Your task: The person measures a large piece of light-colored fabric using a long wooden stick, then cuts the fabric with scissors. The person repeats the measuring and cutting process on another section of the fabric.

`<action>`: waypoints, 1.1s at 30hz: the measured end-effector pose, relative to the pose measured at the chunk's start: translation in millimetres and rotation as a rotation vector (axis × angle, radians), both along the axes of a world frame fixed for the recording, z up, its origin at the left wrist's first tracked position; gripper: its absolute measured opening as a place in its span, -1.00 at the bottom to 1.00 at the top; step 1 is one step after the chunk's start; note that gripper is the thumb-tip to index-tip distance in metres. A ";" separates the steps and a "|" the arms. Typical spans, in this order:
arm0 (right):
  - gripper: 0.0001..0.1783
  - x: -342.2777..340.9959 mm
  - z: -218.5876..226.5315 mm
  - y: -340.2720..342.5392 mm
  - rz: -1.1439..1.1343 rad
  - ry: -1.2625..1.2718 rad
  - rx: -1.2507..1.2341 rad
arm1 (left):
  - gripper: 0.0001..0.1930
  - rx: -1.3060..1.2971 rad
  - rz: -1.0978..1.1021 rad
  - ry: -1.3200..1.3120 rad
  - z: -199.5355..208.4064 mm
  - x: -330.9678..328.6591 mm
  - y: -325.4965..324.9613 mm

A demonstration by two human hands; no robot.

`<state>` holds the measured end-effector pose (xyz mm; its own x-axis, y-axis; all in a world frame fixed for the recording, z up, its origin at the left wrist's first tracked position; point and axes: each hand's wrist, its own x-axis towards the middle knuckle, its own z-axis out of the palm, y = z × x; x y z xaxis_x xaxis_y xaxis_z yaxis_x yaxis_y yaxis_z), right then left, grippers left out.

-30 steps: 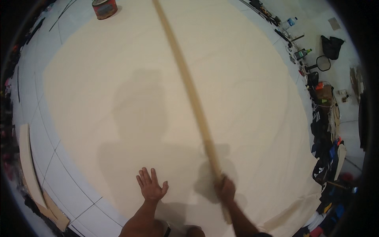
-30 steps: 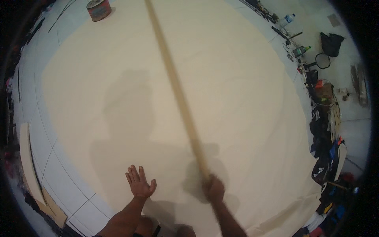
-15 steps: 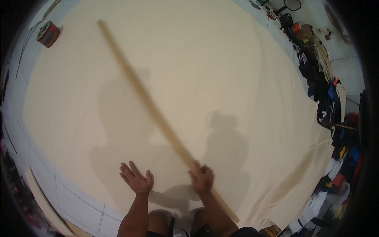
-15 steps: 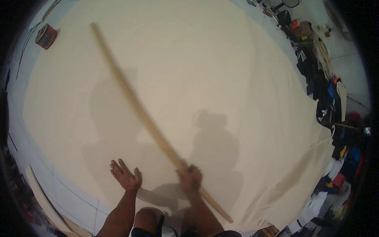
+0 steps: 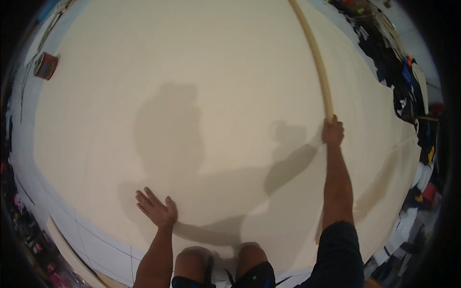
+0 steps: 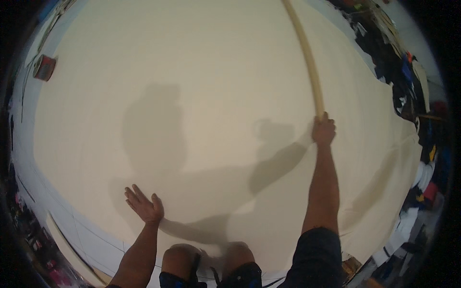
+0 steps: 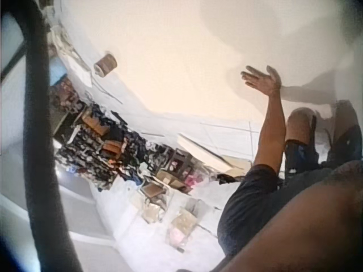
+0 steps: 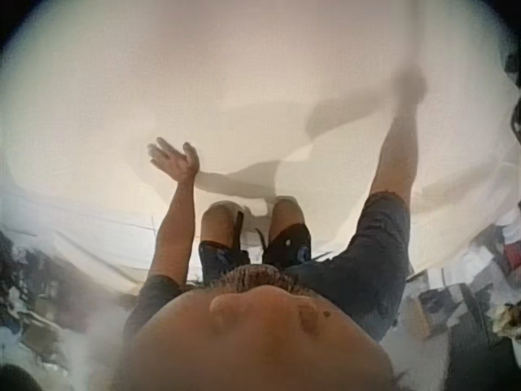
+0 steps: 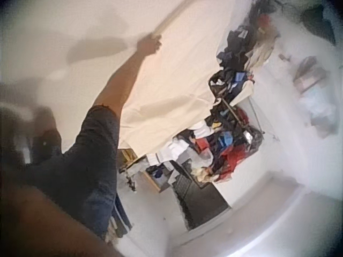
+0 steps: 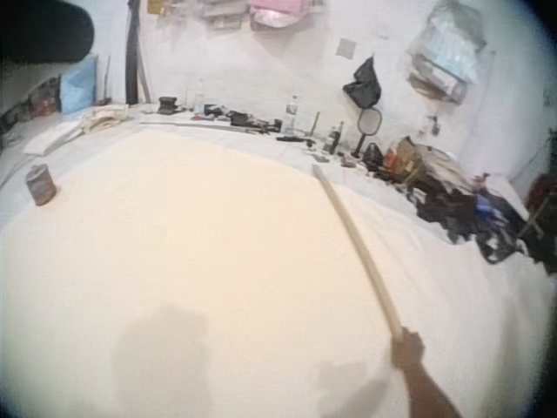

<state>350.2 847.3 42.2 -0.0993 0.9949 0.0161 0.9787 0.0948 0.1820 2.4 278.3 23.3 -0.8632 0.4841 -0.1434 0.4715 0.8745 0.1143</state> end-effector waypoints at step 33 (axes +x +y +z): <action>-0.37 176.0 -9.8 174.7 -0.338 0.223 -0.044 | -0.20 0.111 -0.464 -0.047 -3.0 92.0 458.1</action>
<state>526.2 1022.0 32.4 0.2343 0.9712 -0.0431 0.9712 -0.2358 -0.0352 94.4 736.5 20.3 -0.5462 0.8313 -0.1029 0.8011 0.5543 0.2256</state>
